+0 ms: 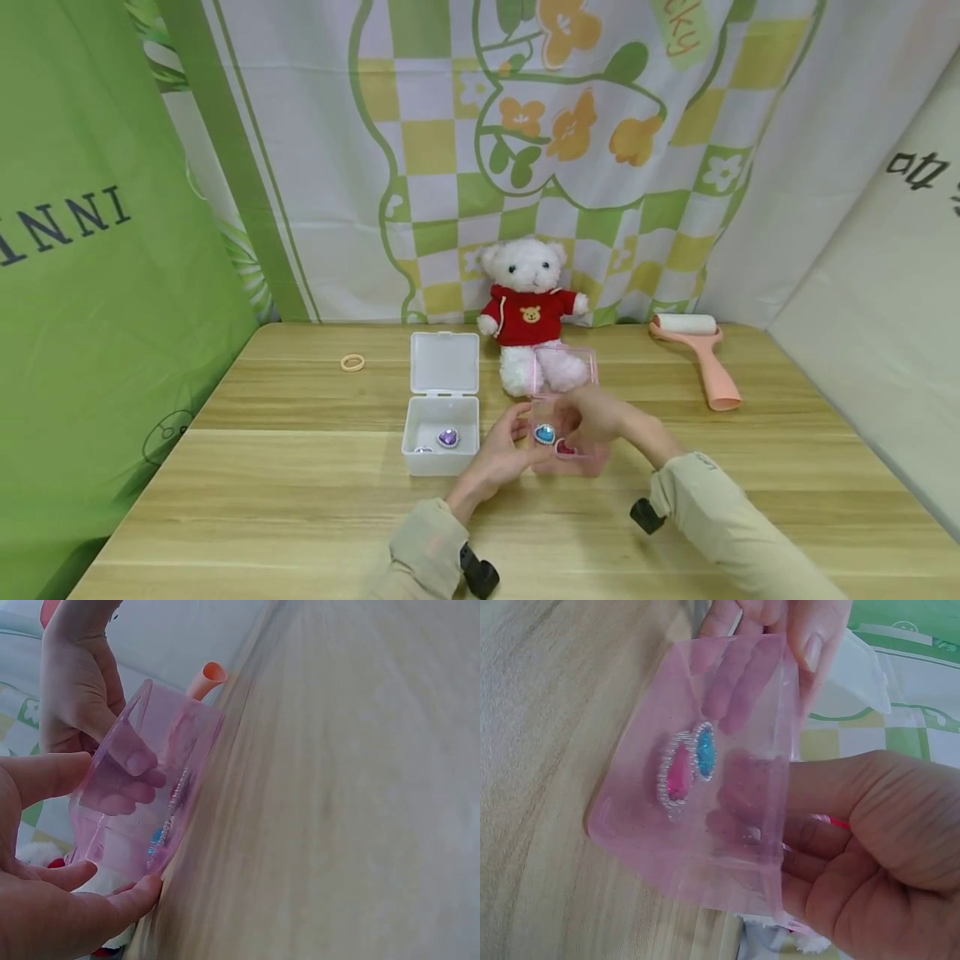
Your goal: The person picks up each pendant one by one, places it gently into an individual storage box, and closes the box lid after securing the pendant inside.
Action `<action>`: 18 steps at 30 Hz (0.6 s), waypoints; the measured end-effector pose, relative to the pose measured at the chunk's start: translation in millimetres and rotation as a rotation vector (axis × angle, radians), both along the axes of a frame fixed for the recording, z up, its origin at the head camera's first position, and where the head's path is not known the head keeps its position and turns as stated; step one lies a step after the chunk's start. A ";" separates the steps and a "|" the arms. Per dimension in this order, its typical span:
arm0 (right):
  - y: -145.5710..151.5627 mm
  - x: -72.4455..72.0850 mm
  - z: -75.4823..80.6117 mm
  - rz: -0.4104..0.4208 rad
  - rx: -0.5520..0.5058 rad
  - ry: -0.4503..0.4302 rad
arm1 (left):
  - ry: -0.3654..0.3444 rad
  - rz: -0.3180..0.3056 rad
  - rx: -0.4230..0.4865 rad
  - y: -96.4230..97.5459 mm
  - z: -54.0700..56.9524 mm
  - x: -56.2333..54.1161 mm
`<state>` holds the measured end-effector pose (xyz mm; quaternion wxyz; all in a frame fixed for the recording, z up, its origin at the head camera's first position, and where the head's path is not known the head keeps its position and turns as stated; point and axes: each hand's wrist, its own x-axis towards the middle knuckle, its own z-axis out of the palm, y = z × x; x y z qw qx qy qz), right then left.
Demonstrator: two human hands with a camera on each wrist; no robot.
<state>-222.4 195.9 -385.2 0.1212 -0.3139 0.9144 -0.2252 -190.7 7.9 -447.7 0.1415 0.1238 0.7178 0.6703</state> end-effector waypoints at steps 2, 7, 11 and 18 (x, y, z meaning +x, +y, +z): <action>0.1 0.7 -0.5 0.016 -0.027 0.016 | 0.010 0.001 0.003 -0.4 -0.2 0.9; -0.4 5.2 -3.3 0.008 -0.149 0.063 | 0.036 0.008 -0.039 0.6 0.6 4.2; -6.0 9.2 -0.3 -0.031 -0.268 0.114 | 0.094 0.052 -0.132 1.3 13.2 7.9; -29.3 15.0 18.1 -0.194 -0.468 0.134 | 0.272 0.005 -0.122 -33.5 57.9 10.1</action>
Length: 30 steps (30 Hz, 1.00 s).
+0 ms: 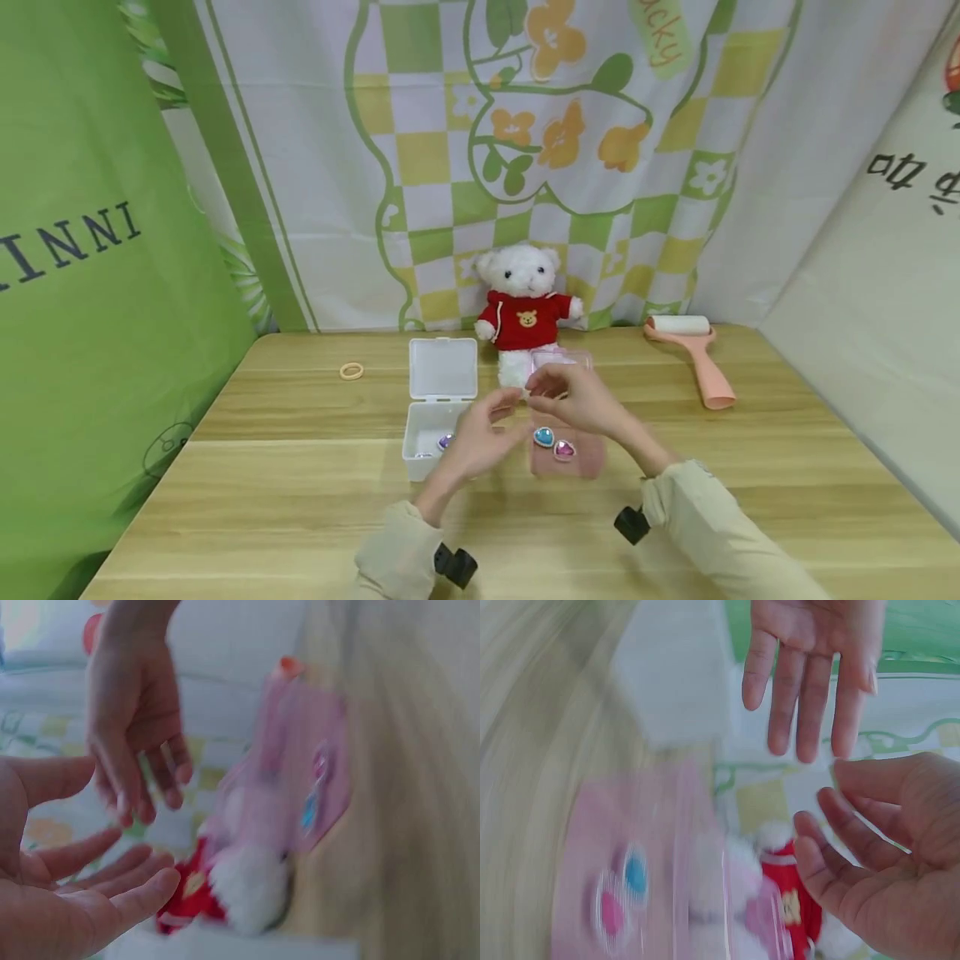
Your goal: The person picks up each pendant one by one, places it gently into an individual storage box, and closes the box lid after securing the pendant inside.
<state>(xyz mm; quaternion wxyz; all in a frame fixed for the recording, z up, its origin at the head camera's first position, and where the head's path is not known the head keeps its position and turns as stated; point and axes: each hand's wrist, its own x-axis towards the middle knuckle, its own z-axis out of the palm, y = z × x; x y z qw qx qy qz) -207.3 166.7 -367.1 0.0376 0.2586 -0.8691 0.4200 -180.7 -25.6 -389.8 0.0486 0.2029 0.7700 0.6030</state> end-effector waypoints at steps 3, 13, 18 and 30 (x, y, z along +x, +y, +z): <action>-21.0 0.4 0.6 -0.060 -0.188 -0.103 | 0.055 0.040 0.033 -36.3 8.8 -2.5; -77.0 -15.2 -24.3 -0.276 -0.526 -0.367 | -0.113 0.277 0.041 -116.9 -20.9 -12.8; -86.0 -25.8 -31.7 -0.355 -0.516 -0.412 | -0.218 0.123 0.046 -127.2 -39.6 -15.6; -91.4 -41.5 -29.2 -0.397 -0.472 -0.440 | -0.232 -0.063 0.085 -131.5 -51.1 -22.1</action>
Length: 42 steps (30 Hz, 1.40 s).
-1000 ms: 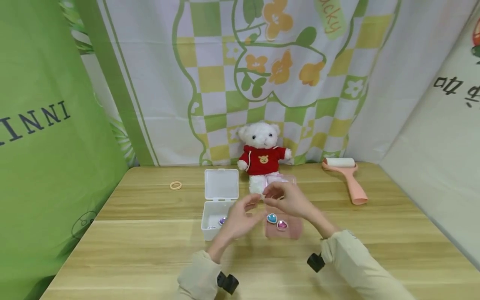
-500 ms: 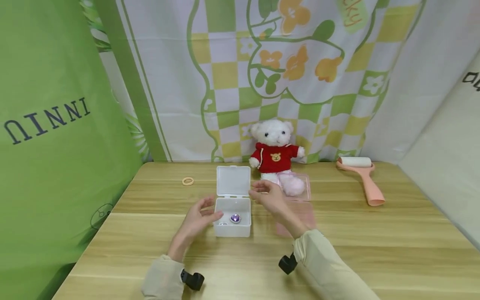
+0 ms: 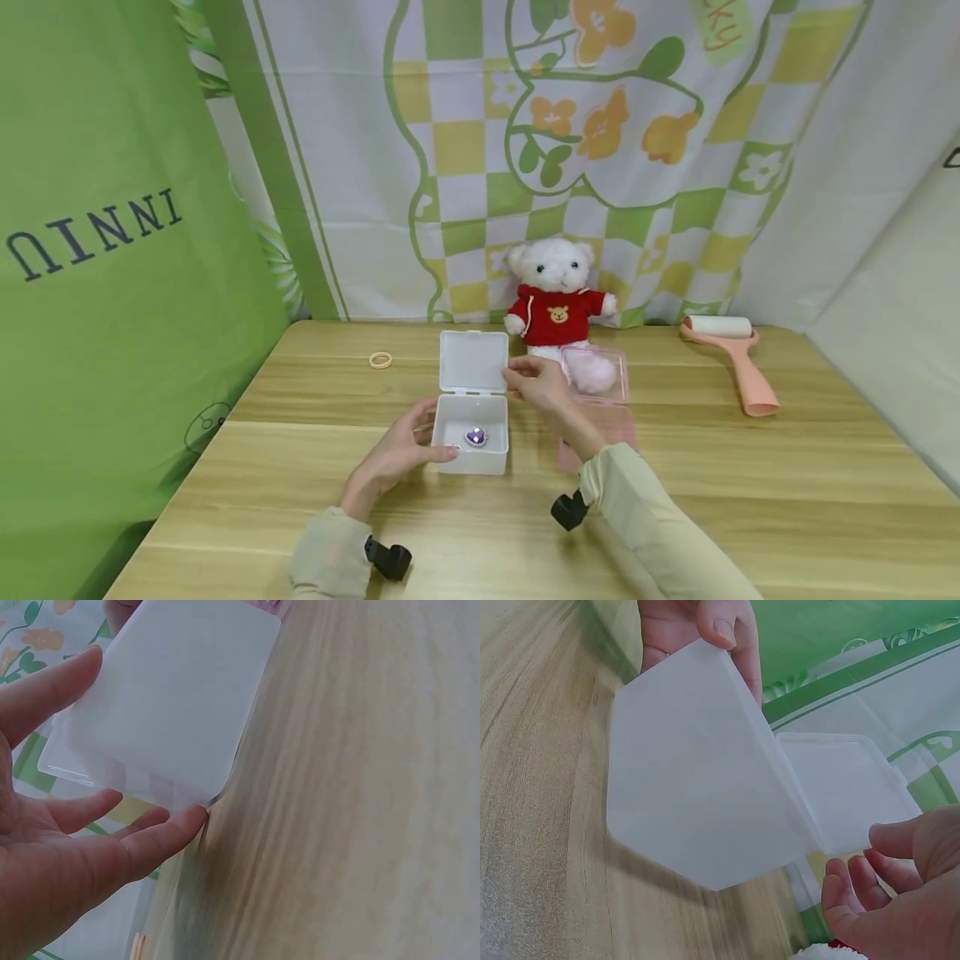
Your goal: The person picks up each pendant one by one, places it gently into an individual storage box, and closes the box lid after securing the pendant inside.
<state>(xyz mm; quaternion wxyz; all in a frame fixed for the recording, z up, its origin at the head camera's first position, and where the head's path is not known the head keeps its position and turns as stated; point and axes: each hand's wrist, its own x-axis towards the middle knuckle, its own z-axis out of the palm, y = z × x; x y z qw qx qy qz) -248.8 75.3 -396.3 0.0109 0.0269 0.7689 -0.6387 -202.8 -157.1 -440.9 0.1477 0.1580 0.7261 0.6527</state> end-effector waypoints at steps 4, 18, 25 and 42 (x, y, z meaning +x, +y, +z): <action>0.0 -0.6 -2.0 0.001 -0.013 0.009 | -0.011 -0.002 0.011 1.1 -0.2 0.1; 1.2 16.6 -2.5 0.033 -0.059 0.079 | -0.028 0.050 0.020 3.8 4.1 2.0; 0.6 45.9 -5.0 0.078 -0.105 0.021 | -0.009 0.059 0.000 2.4 3.4 3.1; 5.1 85.4 -25.7 0.201 -0.200 0.036 | -0.170 -0.061 0.364 -12.7 0.0 0.2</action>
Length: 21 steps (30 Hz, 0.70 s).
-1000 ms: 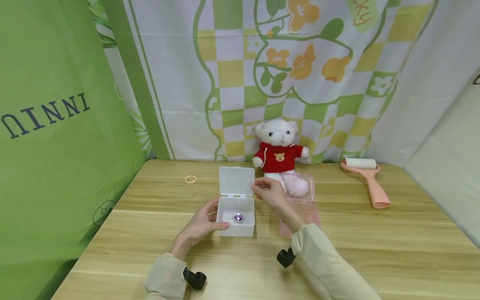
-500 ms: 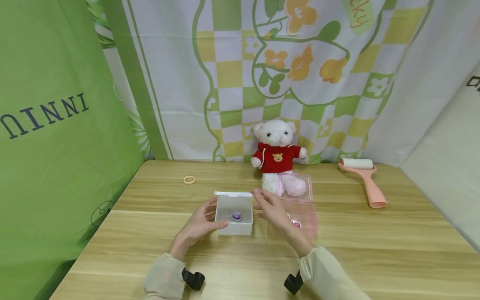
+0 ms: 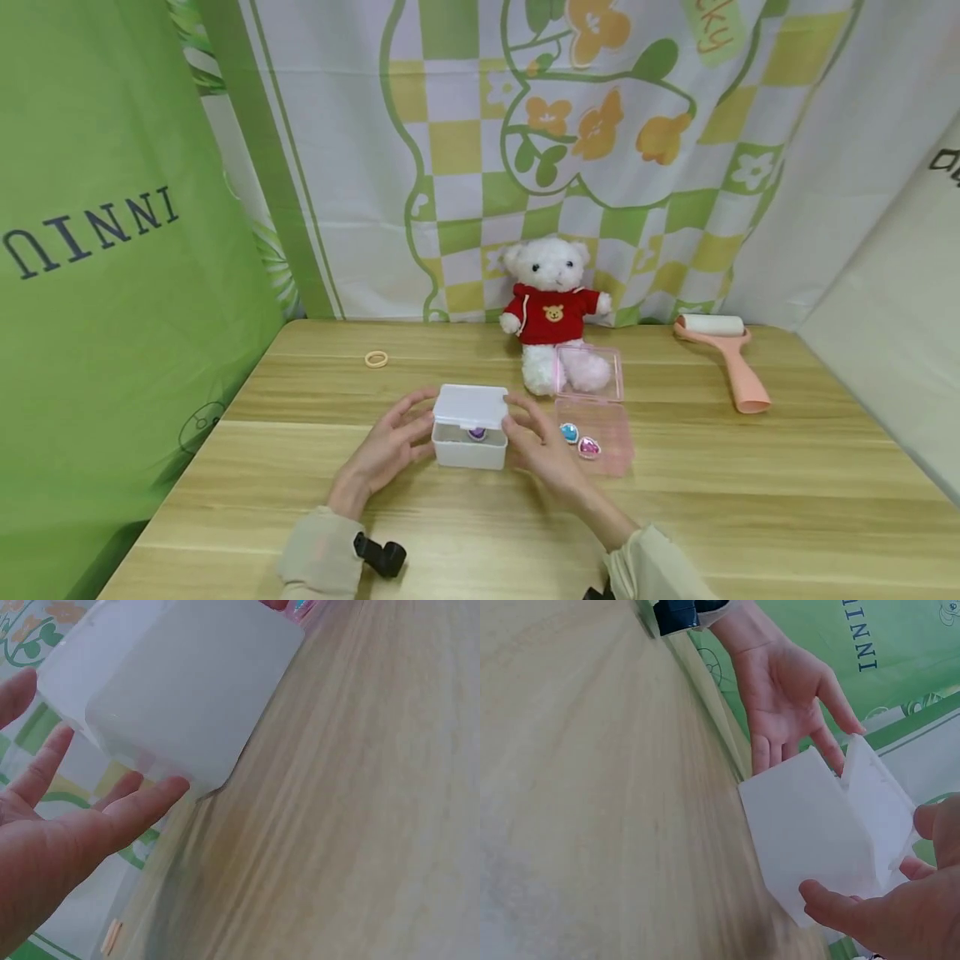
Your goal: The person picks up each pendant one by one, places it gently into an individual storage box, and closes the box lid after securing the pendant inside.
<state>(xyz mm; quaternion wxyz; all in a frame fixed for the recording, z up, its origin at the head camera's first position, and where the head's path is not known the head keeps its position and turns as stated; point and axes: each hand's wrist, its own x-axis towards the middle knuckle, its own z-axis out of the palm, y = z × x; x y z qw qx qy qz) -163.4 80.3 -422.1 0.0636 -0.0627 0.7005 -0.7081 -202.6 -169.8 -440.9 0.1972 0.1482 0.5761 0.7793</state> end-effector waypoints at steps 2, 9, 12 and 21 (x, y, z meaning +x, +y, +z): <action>0.8 1.3 -1.9 -0.015 0.020 0.013 | 0.026 0.030 -0.049 1.5 1.0 0.0; 1.1 3.4 -6.8 -0.049 0.029 0.020 | 0.074 0.061 -0.160 3.6 2.6 1.0; 1.0 3.1 -7.8 -0.056 0.035 0.017 | 0.070 0.063 -0.167 3.8 2.3 1.8; 0.9 4.4 -7.6 -0.052 0.051 0.022 | 0.049 0.075 -0.182 5.0 -1.8 1.7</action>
